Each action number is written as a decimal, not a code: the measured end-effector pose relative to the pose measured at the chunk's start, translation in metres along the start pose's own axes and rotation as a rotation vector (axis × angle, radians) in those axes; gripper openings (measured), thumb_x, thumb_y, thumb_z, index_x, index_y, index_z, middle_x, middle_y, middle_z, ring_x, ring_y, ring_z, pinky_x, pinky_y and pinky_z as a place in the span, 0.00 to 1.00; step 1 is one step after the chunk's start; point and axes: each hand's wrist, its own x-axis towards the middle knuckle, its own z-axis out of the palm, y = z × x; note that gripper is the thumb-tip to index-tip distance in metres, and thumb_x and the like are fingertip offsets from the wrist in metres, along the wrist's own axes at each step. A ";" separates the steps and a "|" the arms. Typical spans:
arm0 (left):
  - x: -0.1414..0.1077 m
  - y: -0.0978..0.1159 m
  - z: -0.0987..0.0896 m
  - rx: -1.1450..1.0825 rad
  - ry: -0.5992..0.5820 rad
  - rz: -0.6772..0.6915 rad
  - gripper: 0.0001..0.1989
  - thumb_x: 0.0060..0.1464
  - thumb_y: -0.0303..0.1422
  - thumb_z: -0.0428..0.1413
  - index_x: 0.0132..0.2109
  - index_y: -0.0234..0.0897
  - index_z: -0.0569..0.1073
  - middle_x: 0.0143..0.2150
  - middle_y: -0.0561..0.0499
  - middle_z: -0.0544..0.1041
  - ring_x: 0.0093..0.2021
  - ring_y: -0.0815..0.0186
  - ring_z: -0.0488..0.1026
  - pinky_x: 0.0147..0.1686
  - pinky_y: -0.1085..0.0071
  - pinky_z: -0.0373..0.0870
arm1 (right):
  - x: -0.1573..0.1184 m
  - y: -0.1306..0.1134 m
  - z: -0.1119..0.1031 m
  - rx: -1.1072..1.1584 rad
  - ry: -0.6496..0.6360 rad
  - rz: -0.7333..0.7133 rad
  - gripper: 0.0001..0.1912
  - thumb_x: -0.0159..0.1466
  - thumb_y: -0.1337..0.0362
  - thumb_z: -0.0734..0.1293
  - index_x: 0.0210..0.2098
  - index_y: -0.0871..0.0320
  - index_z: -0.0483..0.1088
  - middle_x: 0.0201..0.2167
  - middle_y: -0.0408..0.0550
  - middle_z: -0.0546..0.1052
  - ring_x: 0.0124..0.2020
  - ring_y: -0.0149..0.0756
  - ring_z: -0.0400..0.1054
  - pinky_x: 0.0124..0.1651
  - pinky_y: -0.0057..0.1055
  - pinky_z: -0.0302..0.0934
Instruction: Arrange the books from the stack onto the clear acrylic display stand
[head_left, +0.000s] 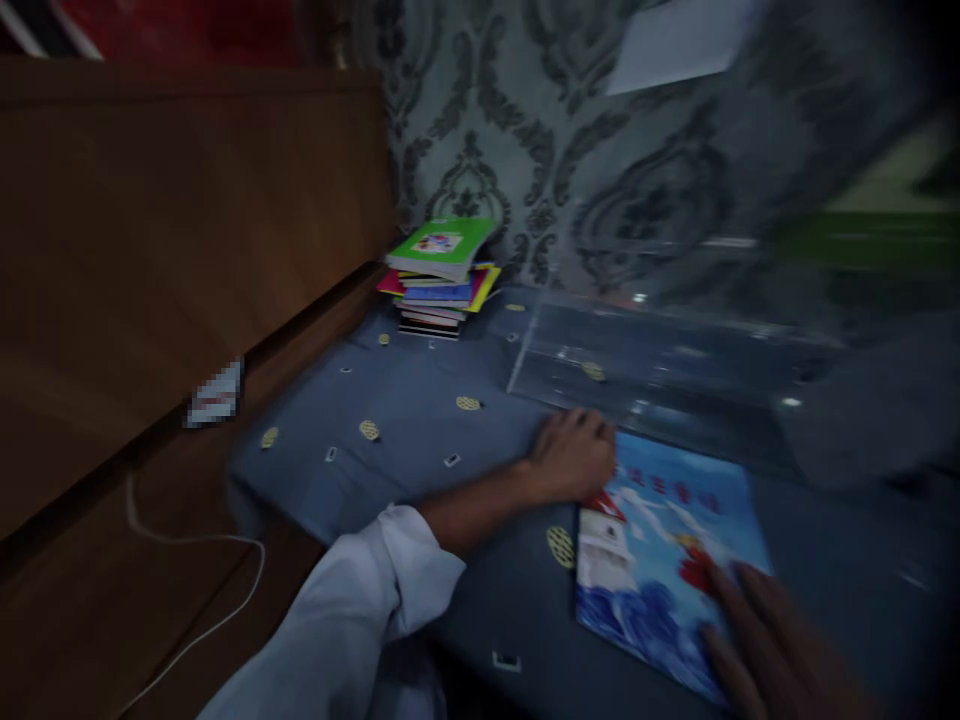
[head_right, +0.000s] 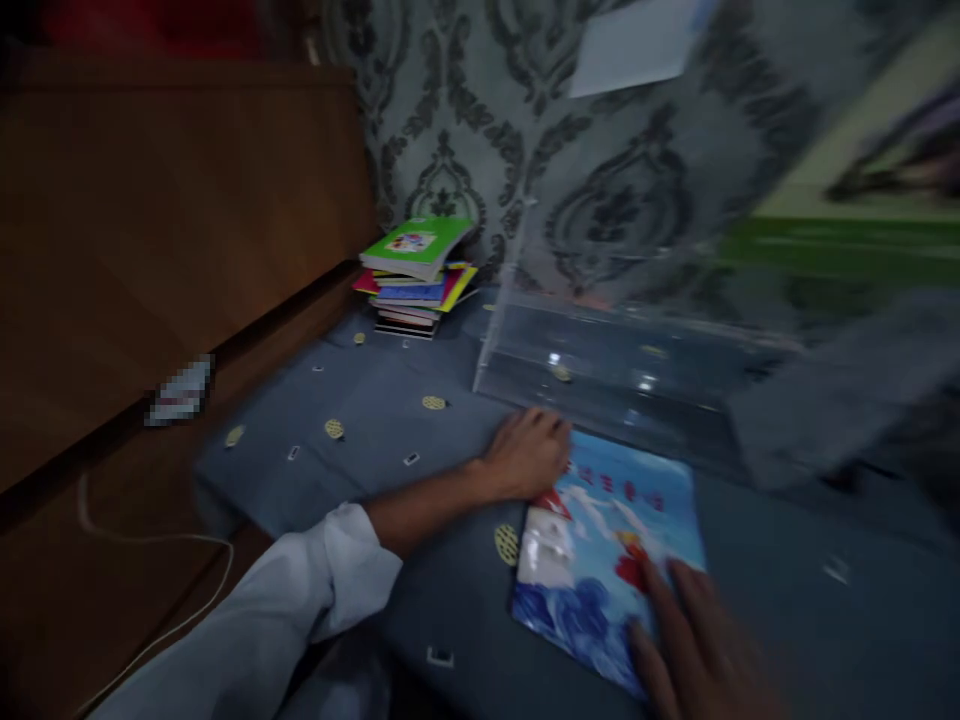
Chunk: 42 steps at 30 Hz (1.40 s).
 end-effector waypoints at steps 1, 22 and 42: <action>0.000 0.001 -0.001 -0.003 -0.014 -0.002 0.14 0.66 0.32 0.49 0.52 0.28 0.71 0.51 0.41 0.72 0.54 0.56 0.67 0.51 0.63 0.67 | -0.002 -0.004 -0.004 -0.040 -0.010 0.003 0.35 0.71 0.53 0.53 0.74 0.45 0.39 0.70 0.56 0.60 0.66 0.59 0.59 0.59 0.61 0.66; -0.004 0.010 0.004 0.051 0.108 -0.151 0.17 0.67 0.33 0.46 0.58 0.33 0.71 0.50 0.40 0.73 0.52 0.53 0.68 0.55 0.58 0.65 | 0.012 -0.028 -0.052 0.177 -0.230 0.006 0.30 0.72 0.57 0.60 0.71 0.58 0.53 0.73 0.63 0.51 0.74 0.54 0.39 0.69 0.57 0.52; -0.026 0.053 -0.025 -1.678 -0.030 -0.867 0.05 0.56 0.27 0.62 0.40 0.29 0.76 0.33 0.45 0.82 0.27 0.63 0.80 0.35 0.68 0.81 | 0.012 -0.030 -0.076 0.332 -0.273 0.107 0.42 0.69 0.56 0.65 0.74 0.53 0.39 0.76 0.58 0.39 0.75 0.51 0.32 0.72 0.51 0.47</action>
